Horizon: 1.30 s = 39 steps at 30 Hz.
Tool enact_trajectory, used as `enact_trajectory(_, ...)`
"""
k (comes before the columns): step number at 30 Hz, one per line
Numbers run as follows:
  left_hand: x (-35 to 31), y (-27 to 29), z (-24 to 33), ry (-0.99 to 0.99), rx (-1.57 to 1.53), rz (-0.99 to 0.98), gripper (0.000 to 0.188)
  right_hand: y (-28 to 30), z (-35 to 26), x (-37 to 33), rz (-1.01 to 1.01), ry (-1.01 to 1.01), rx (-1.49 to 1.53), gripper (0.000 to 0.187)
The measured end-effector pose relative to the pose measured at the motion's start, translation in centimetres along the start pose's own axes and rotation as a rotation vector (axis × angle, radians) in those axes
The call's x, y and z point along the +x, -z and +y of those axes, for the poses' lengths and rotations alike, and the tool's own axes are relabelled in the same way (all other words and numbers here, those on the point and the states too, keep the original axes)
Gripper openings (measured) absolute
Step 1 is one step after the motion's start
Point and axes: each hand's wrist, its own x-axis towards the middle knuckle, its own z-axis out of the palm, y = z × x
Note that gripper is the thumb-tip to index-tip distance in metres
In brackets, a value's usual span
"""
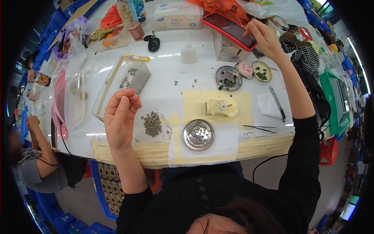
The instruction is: Manually picking up and sorting or assembling small metal pins and components on a workbench.
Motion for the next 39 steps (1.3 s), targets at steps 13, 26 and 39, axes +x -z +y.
enact_trajectory(13,-0.5,0.5,0.0,-0.013,-0.026,-0.003,0.026,-0.8,1.8,0.2,0.080,-0.007,-0.059,0.039)
enact_trajectory(26,-0.7,1.0,0.0,-0.008,-0.008,-0.032,0.027,-1.0,-1.5,0.3,0.216,-0.134,-0.189,0.036)
enact_trajectory(39,-0.9,0.8,0.2,-0.023,-0.039,0.009,0.025,-0.8,-0.1,0.9,0.317,-0.086,-0.145,0.038)
